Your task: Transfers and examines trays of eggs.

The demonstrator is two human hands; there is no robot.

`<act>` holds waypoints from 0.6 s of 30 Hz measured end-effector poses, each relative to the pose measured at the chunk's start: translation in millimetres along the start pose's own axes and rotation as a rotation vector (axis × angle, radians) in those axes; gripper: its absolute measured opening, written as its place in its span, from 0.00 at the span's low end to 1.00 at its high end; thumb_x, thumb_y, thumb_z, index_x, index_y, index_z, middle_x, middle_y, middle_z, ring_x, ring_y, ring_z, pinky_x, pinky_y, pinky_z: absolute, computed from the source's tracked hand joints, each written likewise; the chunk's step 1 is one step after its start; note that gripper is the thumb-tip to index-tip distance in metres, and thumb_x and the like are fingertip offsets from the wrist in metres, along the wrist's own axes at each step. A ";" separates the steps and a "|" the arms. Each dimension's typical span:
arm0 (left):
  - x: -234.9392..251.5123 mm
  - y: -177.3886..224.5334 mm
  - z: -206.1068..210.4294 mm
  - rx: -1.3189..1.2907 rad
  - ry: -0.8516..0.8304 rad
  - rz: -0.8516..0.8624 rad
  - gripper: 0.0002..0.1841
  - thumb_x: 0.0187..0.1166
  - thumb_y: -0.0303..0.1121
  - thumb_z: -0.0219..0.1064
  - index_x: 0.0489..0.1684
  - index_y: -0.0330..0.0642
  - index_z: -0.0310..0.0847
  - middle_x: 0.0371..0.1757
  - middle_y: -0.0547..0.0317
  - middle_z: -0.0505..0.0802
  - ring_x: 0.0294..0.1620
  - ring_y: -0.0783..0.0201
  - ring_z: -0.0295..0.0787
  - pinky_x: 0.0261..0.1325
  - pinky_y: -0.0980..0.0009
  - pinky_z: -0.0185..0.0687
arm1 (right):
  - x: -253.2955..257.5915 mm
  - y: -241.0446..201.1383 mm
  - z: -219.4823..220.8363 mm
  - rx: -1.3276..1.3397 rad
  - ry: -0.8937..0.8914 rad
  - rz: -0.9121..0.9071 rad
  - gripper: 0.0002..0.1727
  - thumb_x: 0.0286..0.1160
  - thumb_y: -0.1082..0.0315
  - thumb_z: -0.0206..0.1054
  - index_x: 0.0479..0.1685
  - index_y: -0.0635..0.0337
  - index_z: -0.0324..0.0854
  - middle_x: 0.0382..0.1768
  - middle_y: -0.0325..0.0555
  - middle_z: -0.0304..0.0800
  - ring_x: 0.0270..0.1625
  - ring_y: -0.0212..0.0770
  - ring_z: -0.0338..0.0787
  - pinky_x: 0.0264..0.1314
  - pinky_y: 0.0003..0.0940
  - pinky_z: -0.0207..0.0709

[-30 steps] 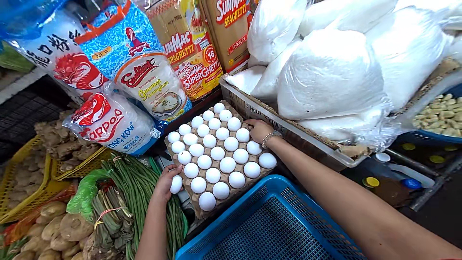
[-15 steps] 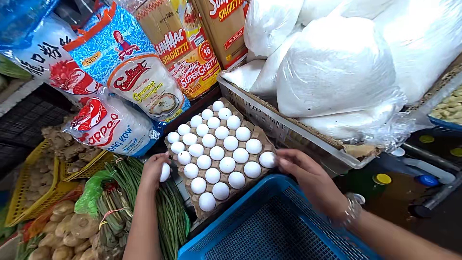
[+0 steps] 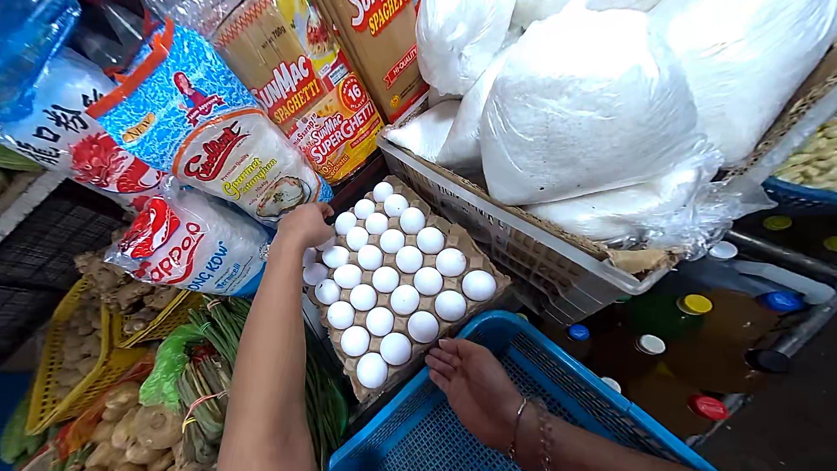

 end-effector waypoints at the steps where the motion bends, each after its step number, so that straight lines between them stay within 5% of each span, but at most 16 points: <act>1: 10.6 3.4 1.3 0.004 -0.039 -0.001 0.24 0.80 0.27 0.67 0.77 0.35 0.74 0.73 0.32 0.83 0.77 0.31 0.76 0.74 0.28 0.64 | 2.2 0.4 0.7 0.014 -0.011 0.015 0.24 0.95 0.67 0.41 0.84 0.68 0.56 0.84 0.63 0.60 0.85 0.52 0.65 0.82 0.42 0.61; 4: 28.6 13.3 9.5 -0.002 -0.208 -0.066 0.35 0.77 0.23 0.68 0.87 0.42 0.64 0.75 0.29 0.81 0.78 0.32 0.74 0.75 0.32 0.64 | 8.6 -1.6 1.3 0.059 -0.029 0.017 0.23 0.95 0.68 0.40 0.84 0.66 0.54 0.84 0.62 0.59 0.84 0.53 0.66 0.82 0.42 0.63; 10: 41.9 20.9 14.0 0.073 -0.383 -0.229 0.49 0.70 0.20 0.71 0.94 0.61 0.51 0.70 0.32 0.81 0.58 0.41 0.83 0.53 0.43 0.79 | 24.4 2.6 -2.6 0.175 -0.088 0.001 0.25 0.88 0.74 0.45 0.82 0.63 0.51 0.71 0.60 0.67 0.71 0.52 0.75 0.74 0.43 0.69; 15: 53.5 24.7 20.9 0.223 -0.437 -0.307 0.55 0.65 0.20 0.75 0.97 0.56 0.43 0.70 0.32 0.81 0.61 0.39 0.83 0.57 0.44 0.80 | 32.2 -1.5 5.1 0.181 -0.161 0.034 0.21 0.86 0.75 0.48 0.77 0.65 0.61 0.75 0.57 0.67 0.79 0.50 0.69 0.82 0.44 0.61; 18: 60.2 24.2 22.6 0.279 -0.432 -0.320 0.55 0.64 0.21 0.77 0.96 0.51 0.45 0.70 0.31 0.81 0.64 0.39 0.81 0.59 0.43 0.78 | 34.8 -4.2 6.3 0.087 -0.172 0.027 0.29 0.79 0.82 0.54 0.81 0.63 0.54 0.74 0.56 0.64 0.76 0.49 0.70 0.80 0.42 0.63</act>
Point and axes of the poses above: each hand's wrist, its own x-axis towards the middle knuckle, its own z-axis out of the palm, y = z × x, the point moved 5 cm from there along x, towards the middle knuckle
